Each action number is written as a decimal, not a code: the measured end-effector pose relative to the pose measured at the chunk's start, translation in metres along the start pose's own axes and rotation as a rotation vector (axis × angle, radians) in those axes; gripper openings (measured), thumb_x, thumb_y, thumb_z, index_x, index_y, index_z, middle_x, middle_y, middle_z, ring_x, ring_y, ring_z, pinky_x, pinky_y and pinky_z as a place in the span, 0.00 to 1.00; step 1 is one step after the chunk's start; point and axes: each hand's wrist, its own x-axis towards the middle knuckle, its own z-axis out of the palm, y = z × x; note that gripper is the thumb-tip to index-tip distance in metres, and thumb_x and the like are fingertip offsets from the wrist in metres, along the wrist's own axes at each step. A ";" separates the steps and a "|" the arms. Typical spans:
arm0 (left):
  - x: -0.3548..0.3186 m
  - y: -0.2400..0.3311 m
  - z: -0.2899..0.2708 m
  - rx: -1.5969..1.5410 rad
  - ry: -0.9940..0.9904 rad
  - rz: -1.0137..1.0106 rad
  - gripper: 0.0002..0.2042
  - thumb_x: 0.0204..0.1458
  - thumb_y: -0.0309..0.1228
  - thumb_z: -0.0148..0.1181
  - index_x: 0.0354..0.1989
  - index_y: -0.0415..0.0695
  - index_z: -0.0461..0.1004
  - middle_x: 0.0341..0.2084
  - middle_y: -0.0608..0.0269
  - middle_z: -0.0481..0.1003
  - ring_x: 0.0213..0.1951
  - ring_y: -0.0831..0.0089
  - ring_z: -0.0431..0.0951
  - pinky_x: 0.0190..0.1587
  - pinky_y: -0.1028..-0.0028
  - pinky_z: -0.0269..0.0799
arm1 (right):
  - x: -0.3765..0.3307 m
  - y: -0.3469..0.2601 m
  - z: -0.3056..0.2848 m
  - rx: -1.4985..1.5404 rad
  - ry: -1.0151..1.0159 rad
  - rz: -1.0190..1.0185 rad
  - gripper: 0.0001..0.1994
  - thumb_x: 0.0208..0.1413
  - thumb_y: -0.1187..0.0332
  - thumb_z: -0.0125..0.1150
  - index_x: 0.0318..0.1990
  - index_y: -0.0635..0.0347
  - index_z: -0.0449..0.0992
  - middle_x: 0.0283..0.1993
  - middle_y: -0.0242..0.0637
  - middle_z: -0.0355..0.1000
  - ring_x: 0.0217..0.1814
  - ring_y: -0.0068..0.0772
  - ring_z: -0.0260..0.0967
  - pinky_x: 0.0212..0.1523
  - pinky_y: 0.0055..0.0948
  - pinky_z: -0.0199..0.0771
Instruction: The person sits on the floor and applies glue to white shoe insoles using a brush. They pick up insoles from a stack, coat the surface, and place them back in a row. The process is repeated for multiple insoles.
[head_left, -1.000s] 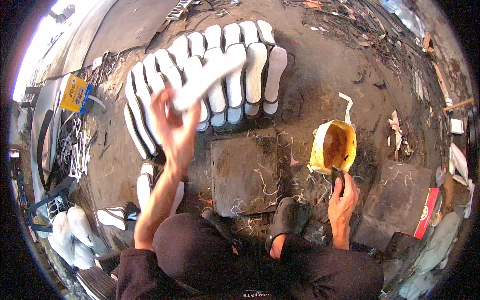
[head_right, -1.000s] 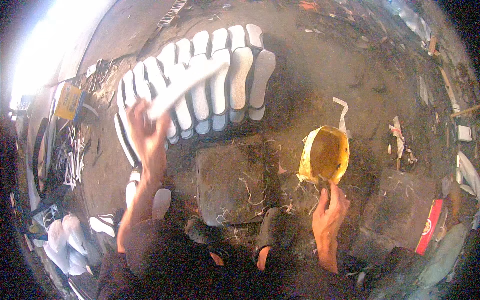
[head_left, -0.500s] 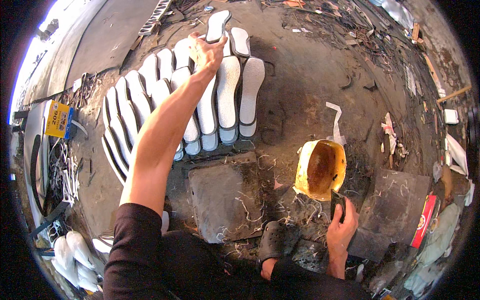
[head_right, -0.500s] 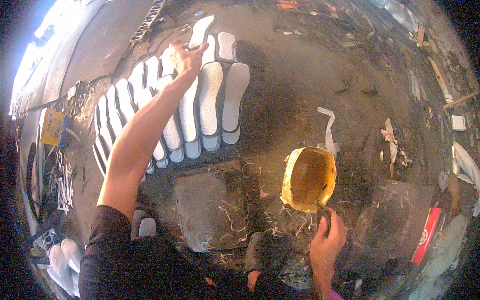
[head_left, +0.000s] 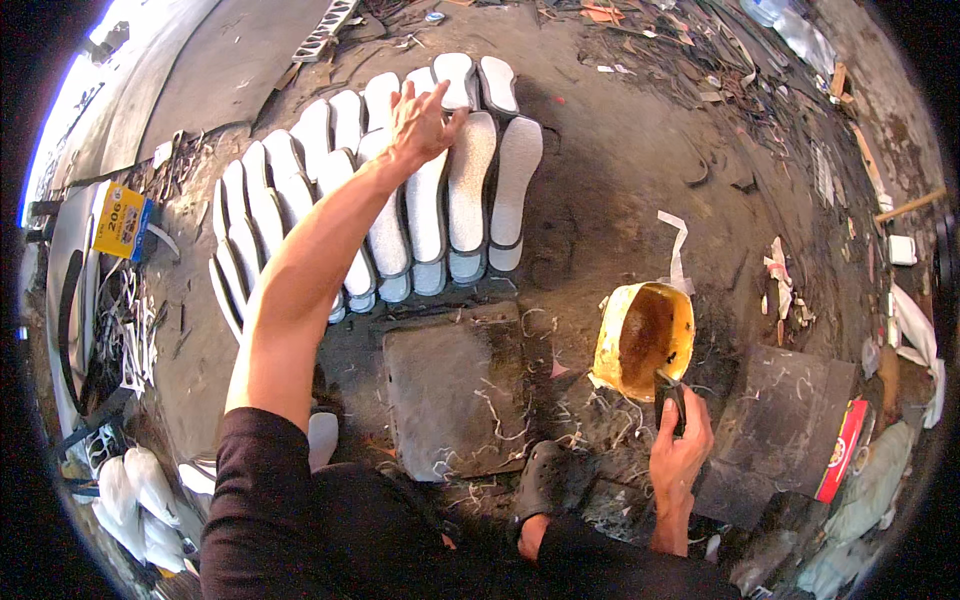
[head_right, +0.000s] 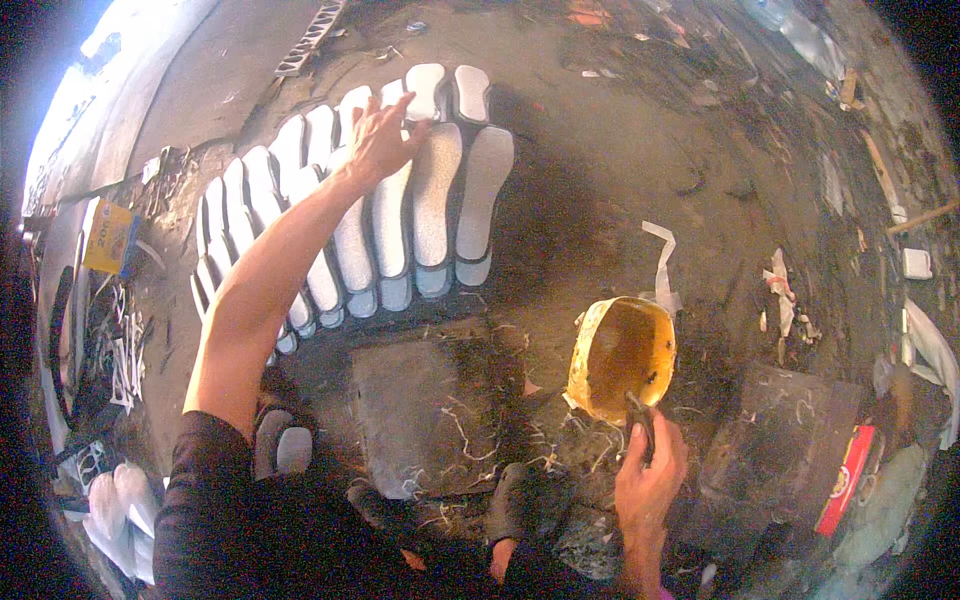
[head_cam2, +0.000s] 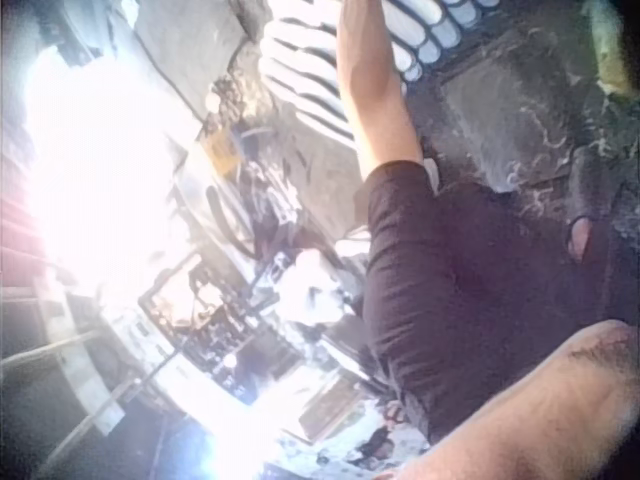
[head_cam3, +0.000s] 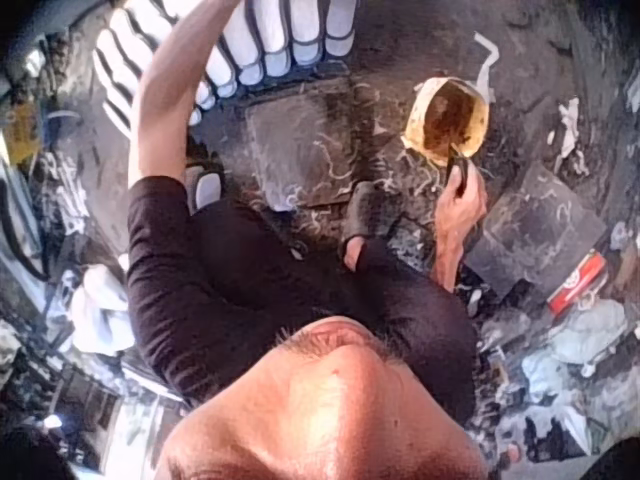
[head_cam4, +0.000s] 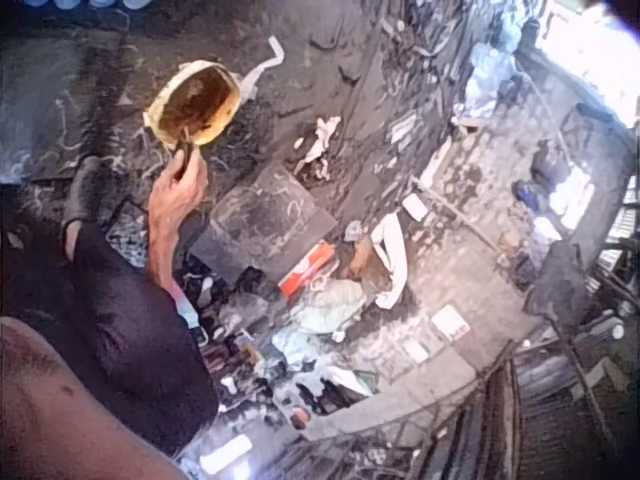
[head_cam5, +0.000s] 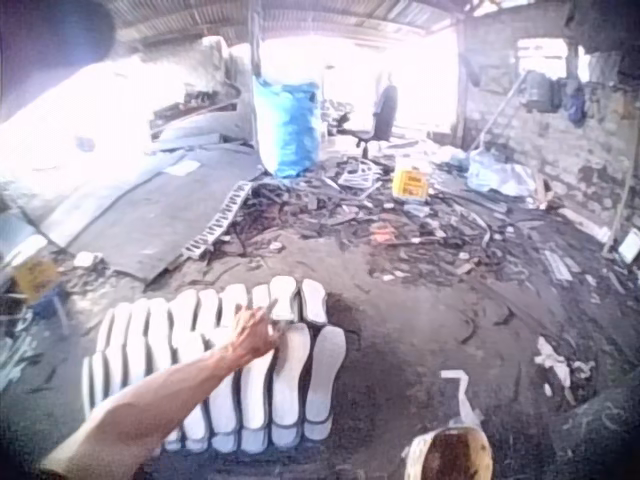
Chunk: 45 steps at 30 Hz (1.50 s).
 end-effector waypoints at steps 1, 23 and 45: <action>-0.008 -0.005 -0.006 -0.075 -0.067 0.044 0.31 0.68 0.50 0.64 0.75 0.48 0.73 0.47 0.50 0.87 0.60 0.47 0.76 0.65 0.45 0.64 | 0.001 -0.003 0.000 0.046 -0.002 -0.006 0.16 0.73 0.70 0.60 0.61 0.72 0.79 0.55 0.57 0.81 0.56 0.63 0.79 0.59 0.53 0.77; 0.027 0.031 0.004 -0.115 -0.271 -0.568 0.42 0.47 0.63 0.80 0.64 0.43 0.82 0.70 0.47 0.71 0.78 0.48 0.59 0.77 0.39 0.55 | 0.013 -0.004 0.004 0.018 0.038 -0.008 0.15 0.71 0.72 0.64 0.60 0.70 0.81 0.54 0.56 0.81 0.57 0.62 0.81 0.58 0.51 0.80; -0.450 0.048 -0.229 -0.086 0.125 -0.614 0.32 0.54 0.29 0.75 0.70 0.45 0.74 0.62 0.48 0.75 0.66 0.48 0.71 0.72 0.50 0.63 | 0.130 0.029 0.063 -0.119 0.023 -0.286 0.16 0.68 0.66 0.68 0.58 0.64 0.86 0.51 0.62 0.84 0.52 0.64 0.84 0.54 0.54 0.85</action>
